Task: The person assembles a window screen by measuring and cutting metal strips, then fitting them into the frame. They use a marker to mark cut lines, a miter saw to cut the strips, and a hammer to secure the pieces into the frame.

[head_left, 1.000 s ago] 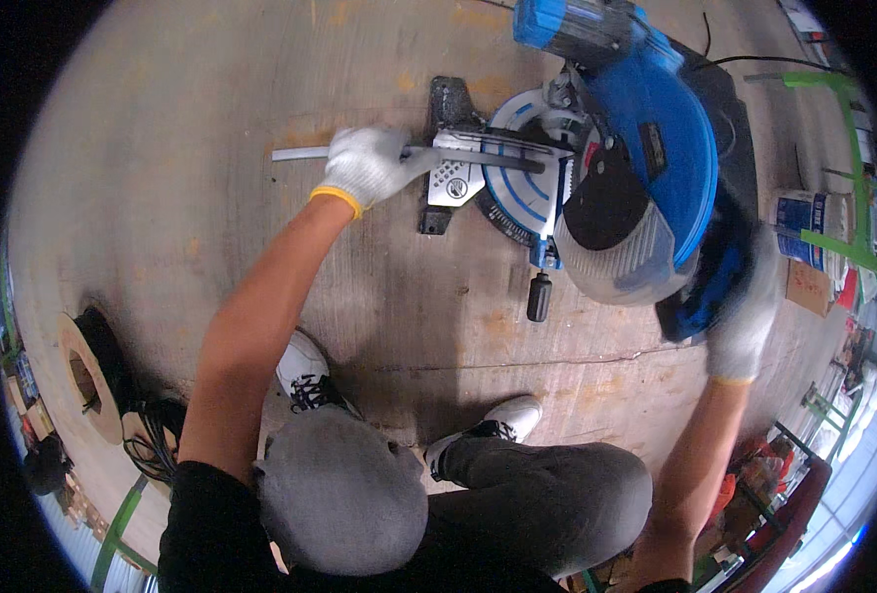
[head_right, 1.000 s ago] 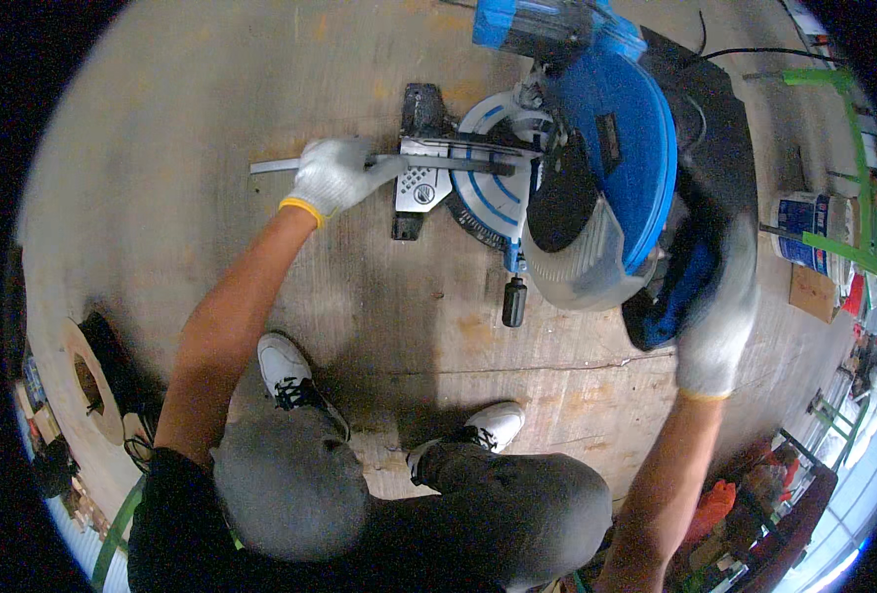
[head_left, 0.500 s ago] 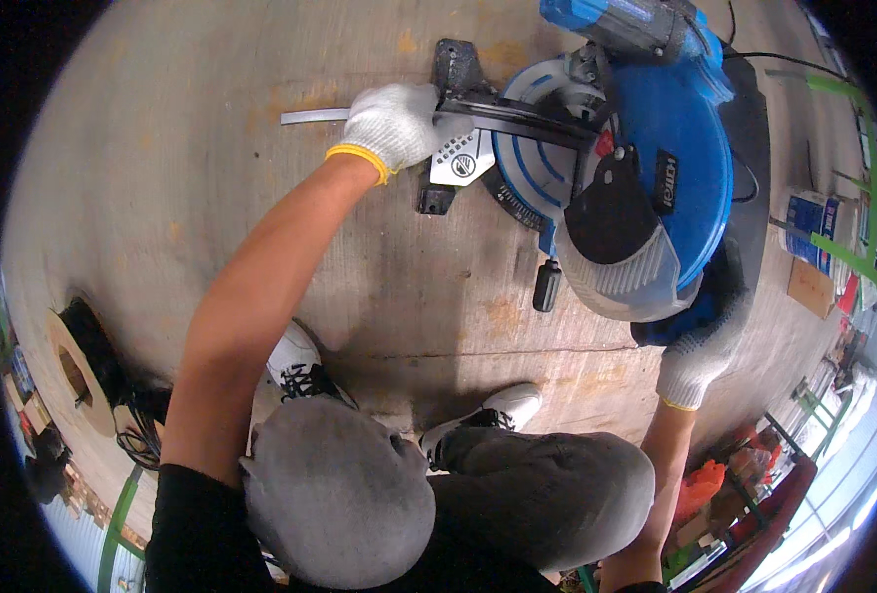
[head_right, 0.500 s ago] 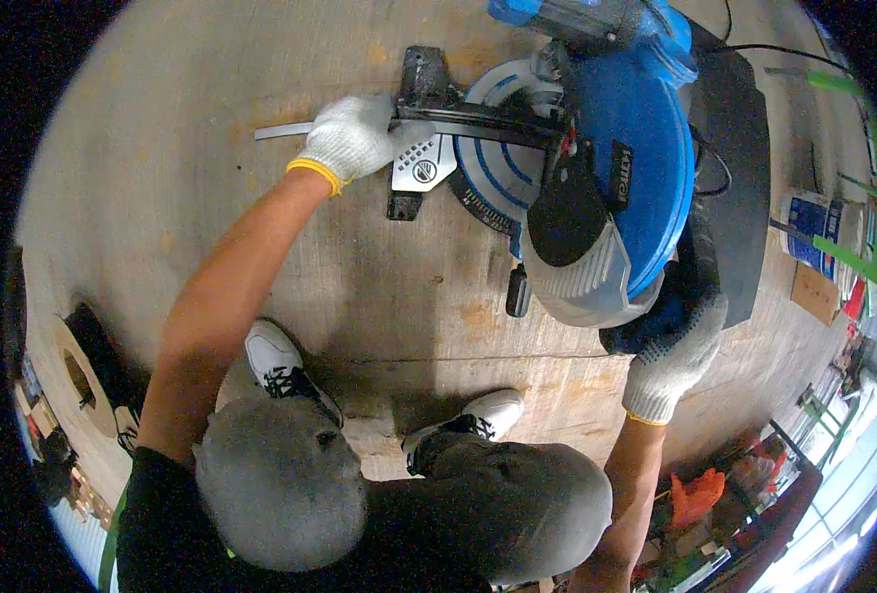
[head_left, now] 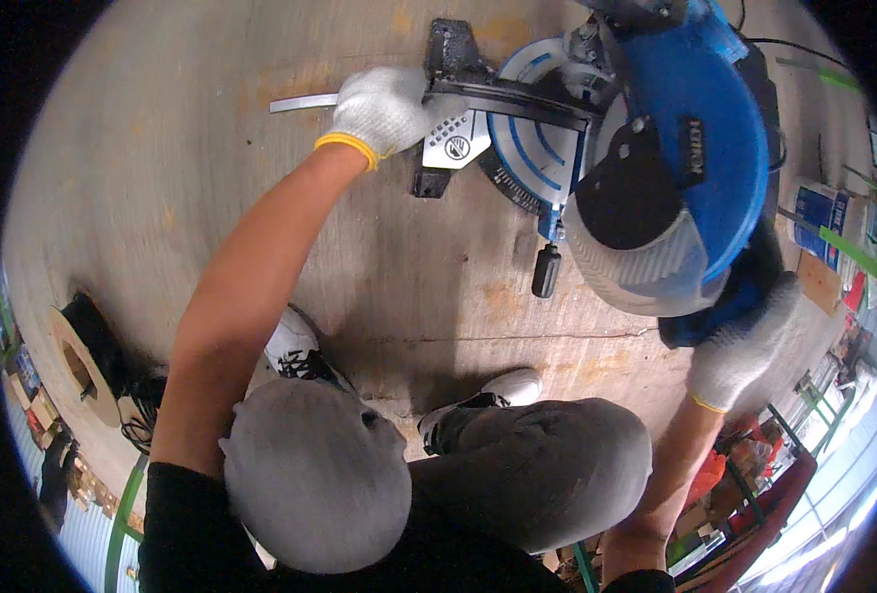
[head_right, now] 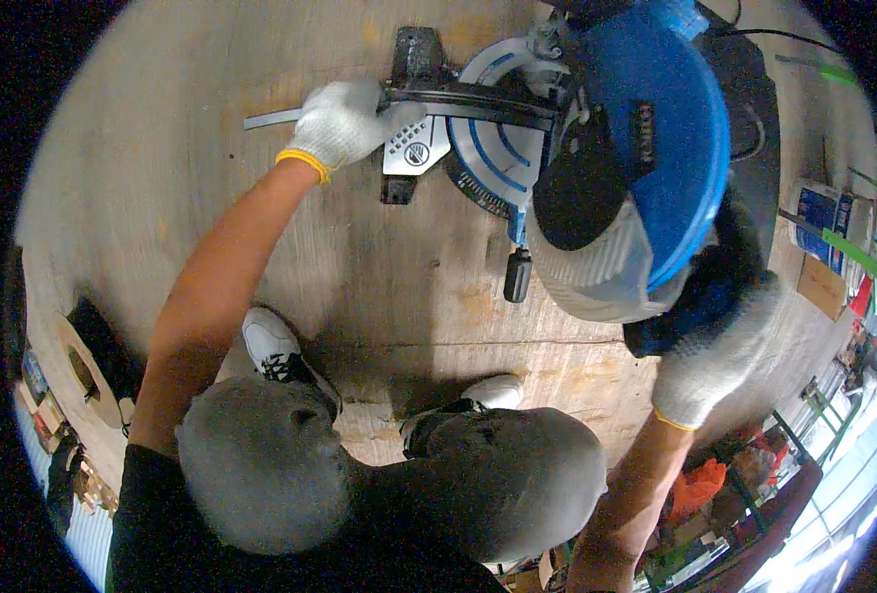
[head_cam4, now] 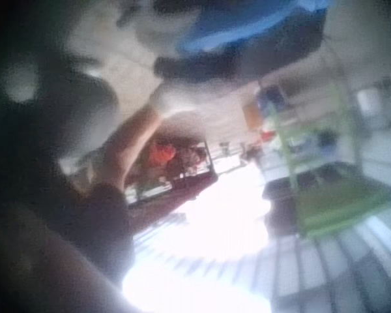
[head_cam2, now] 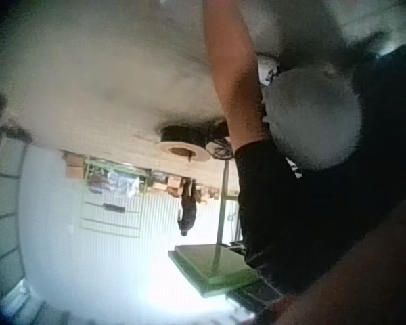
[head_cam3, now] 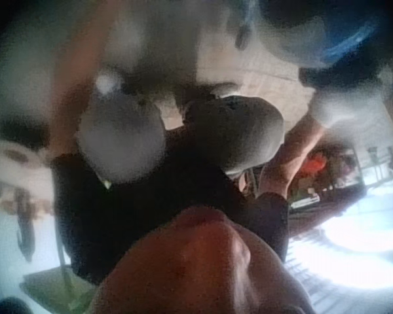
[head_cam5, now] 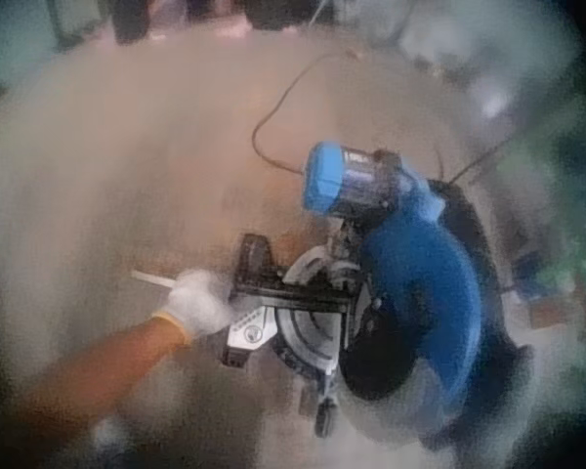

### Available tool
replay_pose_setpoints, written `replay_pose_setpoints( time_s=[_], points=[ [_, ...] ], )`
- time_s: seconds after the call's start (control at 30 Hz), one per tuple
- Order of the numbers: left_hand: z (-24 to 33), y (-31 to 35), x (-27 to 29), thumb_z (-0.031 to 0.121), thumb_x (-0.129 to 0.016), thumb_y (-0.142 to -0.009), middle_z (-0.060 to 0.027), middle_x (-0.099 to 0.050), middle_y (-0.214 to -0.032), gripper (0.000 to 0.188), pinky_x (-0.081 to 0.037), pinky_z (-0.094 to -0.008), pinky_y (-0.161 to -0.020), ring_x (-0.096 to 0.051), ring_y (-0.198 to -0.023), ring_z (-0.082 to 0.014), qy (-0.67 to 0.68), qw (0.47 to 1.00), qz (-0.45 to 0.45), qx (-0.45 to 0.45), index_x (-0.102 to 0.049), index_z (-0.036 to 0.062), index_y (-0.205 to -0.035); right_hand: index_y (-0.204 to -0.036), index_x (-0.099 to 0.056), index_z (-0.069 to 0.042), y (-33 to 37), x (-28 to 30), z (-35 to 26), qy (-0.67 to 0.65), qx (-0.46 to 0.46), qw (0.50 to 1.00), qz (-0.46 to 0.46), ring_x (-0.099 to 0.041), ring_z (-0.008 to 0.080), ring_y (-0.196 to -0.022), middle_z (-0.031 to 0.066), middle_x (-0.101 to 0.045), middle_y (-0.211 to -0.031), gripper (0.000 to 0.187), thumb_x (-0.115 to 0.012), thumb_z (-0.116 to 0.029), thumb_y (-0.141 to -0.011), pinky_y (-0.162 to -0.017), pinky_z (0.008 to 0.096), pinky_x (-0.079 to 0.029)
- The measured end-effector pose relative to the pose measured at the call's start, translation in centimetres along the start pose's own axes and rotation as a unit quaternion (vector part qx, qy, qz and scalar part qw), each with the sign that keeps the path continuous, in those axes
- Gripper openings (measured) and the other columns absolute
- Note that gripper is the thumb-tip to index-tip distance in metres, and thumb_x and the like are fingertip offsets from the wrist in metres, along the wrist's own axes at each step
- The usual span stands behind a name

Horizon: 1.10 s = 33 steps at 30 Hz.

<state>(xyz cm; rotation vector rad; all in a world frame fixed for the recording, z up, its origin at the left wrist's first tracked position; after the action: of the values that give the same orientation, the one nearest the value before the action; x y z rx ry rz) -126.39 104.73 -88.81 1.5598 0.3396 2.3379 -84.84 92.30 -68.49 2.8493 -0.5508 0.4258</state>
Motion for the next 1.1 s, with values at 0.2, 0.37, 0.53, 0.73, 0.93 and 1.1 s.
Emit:
replay_pose_setpoints(
  time_s=[0.2,0.37,0.53,0.73,0.93,1.1],
  points=[
    [-0.1,0.0,0.0,0.083,-0.07,-0.098,-0.0257,-0.085,-0.116,0.081,-0.063,-0.0538,-0.104,-0.081,-0.114,-0.0462,-0.019,0.999,-0.029,0.021,-0.088,0.0054,-0.115,-0.172,-0.057,-0.009,0.6,-0.7,0.5,0.113,0.006,0.994,0.006,-0.057,0.0354,-0.161,0.0166,-0.062,-0.172,0.079,-0.027,-0.065,-0.125,-0.14,0.0539,-0.038],
    [0.2,0.0,-0.4,0.074,-0.072,-0.1,-0.0212,-0.086,-0.114,0.067,-0.063,-0.0532,-0.102,-0.082,-0.112,-0.0439,-0.007,0.999,-0.046,0.024,-0.09,0.0115,-0.116,-0.171,-0.06,-0.01,0.8,-0.8,0.1,0.041,0.075,0.996,-0.018,-0.058,0.0343,-0.16,0.016,-0.064,-0.17,0.079,-0.027,-0.065,-0.125,-0.141,0.0528,-0.037],
    [0.3,0.3,0.3,0.073,-0.071,-0.101,-0.0212,-0.086,-0.118,0.067,-0.063,-0.0522,-0.103,-0.082,-0.114,-0.0424,-0.023,0.999,-0.019,0.02,-0.089,0.01,-0.118,-0.17,-0.061,-0.01,0.9,-0.4,0.8,0.071,0.054,0.996,-0.002,-0.058,0.0343,-0.16,0.0159,-0.064,-0.17,0.078,-0.029,-0.065,-0.125,-0.14,0.0523,-0.037],
    [0.1,-0.1,-0.1,0.078,-0.071,-0.1,-0.0255,-0.085,-0.116,0.076,-0.064,-0.0551,-0.102,-0.082,-0.113,-0.0457,-0.026,0.999,-0.023,0.016,-0.088,0.0063,-0.116,-0.17,-0.06,-0.009,0.9,-0.3,1.3,0.05,0.033,0.998,-0.008,-0.058,0.034,-0.159,0.0155,-0.065,-0.17,0.073,-0.029,-0.059,-0.126,-0.14,0.0522,-0.037],
    [0.0,0.0,-0.2,0.081,-0.072,-0.098,-0.0268,-0.084,-0.119,0.08,-0.064,-0.0565,-0.102,-0.081,-0.114,-0.0481,-0.016,1.0,-0.012,0.01,-0.087,0.0044,-0.117,-0.17,-0.059,-0.008,1.1,0.8,1.8,0.168,0.061,0.983,0.045,-0.06,0.0334,-0.157,0.0157,-0.065,-0.169,0.07,-0.029,-0.055,-0.127,-0.138,0.0512,-0.039],
    [-0.2,-0.3,-0.4,0.081,-0.072,-0.097,-0.0264,-0.084,-0.118,0.079,-0.064,-0.0564,-0.102,-0.081,-0.114,-0.048,-0.009,1.0,-0.008,0.009,-0.087,0.0055,-0.117,-0.17,-0.056,0.001,1.8,0.5,2.6,0.041,0.058,0.997,0.043,-0.067,0.0302,-0.145,0.0185,-0.066,-0.164,0.059,-0.045,-0.036,-0.125,-0.126,0.0462,-0.051]
  ],
)
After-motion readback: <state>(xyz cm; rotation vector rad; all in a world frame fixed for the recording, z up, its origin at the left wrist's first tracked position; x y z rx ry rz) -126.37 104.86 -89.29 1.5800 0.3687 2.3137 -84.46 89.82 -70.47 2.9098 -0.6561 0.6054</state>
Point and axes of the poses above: each hand's wrist, its own y-axis away from the middle knuckle, its own x-axis out of the back of the hand, z = x × y, the point moved 10 cm from there along -y, towards the middle knuckle
